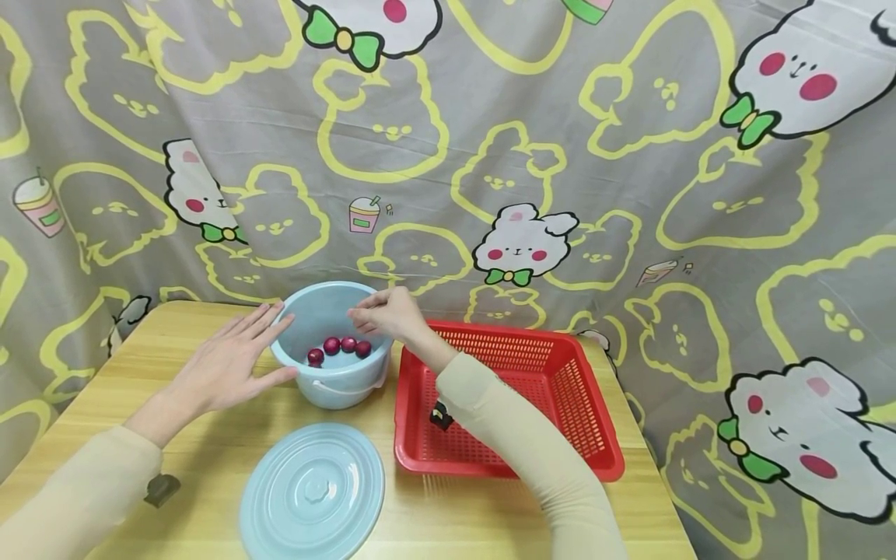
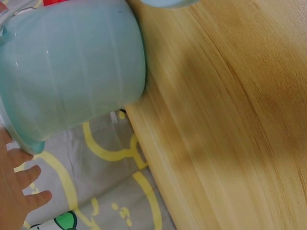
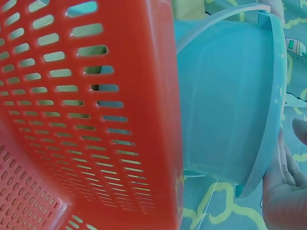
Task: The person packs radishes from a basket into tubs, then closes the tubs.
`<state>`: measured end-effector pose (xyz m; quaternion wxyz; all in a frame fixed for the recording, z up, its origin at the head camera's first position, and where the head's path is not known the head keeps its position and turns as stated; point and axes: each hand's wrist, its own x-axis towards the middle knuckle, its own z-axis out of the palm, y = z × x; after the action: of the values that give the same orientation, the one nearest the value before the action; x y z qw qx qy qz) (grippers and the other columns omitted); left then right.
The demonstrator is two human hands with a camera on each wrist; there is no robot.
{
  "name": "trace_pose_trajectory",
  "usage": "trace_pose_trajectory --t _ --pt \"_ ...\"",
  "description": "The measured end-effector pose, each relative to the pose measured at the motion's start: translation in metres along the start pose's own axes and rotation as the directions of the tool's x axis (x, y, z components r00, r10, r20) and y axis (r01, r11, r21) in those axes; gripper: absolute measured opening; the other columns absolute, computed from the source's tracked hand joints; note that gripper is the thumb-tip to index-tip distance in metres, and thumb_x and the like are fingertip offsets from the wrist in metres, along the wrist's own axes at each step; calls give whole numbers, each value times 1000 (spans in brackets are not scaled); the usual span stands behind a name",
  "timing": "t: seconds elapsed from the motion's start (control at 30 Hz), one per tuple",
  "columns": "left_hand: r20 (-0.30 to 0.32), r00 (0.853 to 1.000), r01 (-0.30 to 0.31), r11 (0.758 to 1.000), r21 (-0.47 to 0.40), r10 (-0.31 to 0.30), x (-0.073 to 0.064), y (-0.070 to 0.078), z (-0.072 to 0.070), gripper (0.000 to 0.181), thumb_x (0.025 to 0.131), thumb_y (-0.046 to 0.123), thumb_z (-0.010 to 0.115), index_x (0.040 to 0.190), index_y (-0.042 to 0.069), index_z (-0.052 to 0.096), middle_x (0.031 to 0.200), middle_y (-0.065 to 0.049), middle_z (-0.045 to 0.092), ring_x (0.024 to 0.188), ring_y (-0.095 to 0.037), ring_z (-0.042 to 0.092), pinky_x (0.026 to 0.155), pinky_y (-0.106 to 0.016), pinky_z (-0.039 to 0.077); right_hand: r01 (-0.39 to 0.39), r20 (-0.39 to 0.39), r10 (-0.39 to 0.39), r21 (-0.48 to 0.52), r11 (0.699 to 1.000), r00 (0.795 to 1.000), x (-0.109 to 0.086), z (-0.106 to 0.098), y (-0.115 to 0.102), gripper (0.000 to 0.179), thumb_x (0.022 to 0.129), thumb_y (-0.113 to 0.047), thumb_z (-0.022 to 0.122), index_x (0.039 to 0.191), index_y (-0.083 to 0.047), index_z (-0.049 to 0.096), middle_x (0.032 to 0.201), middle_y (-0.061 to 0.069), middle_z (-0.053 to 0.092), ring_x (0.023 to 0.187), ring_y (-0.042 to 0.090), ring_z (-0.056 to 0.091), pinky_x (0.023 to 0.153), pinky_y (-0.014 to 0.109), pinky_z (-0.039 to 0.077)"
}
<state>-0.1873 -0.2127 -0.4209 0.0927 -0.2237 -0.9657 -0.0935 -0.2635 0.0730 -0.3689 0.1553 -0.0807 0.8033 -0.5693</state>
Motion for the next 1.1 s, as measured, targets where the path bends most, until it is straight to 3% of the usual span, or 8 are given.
trace_pose_trajectory --t 0.23,0.4,0.6,0.7,0.93,1.1 --pt "7 1000 2 1000 -1 -2 1 0 0 95 97 73 56 166 10 34 177 -18 22 163 -43 26 129 -66 28 1 3 -1 -4 1000 1000 -1 -1 0 26 92 -18 83 111 0 80 98 16 83 91 30 82 83 35 68" --pt "-5 1000 -8 1000 -18 8 1 -2 1 95 97 71 57 166 11 33 177 -17 21 163 -42 26 129 -65 29 15 11 -15 7 1000 1000 -5 -3 -1 28 94 -19 81 115 0 79 102 17 83 98 34 81 85 35 68" --pt "-39 999 -34 999 -41 32 -2 -4 2 98 97 67 62 168 10 26 178 -19 15 162 -43 27 128 -65 32 117 34 -115 -51 992 993 -18 -7 -1 28 96 -19 79 117 -2 78 105 17 82 90 23 80 85 35 68" --pt "-73 996 -51 998 -48 47 -5 -3 -1 101 96 66 64 169 9 24 177 -20 16 161 -44 29 126 -64 34 192 44 -189 -104 976 981 -29 -9 0 28 95 -20 79 117 -2 78 105 16 81 89 20 78 84 34 67" --pt "-167 979 -121 992 -30 114 -17 6 -9 101 91 63 71 166 6 33 171 -22 34 157 -43 37 122 -65 39 304 46 -303 -263 916 952 -59 -10 2 26 93 -22 81 116 -9 79 105 8 82 92 13 76 83 24 63" --pt "-230 957 -186 982 -8 180 -29 11 -13 101 88 64 74 163 6 38 164 -22 47 150 -45 45 118 -65 44 347 76 -341 -319 882 937 -84 -8 6 29 95 -21 80 121 -9 77 113 6 80 103 17 75 92 33 65"
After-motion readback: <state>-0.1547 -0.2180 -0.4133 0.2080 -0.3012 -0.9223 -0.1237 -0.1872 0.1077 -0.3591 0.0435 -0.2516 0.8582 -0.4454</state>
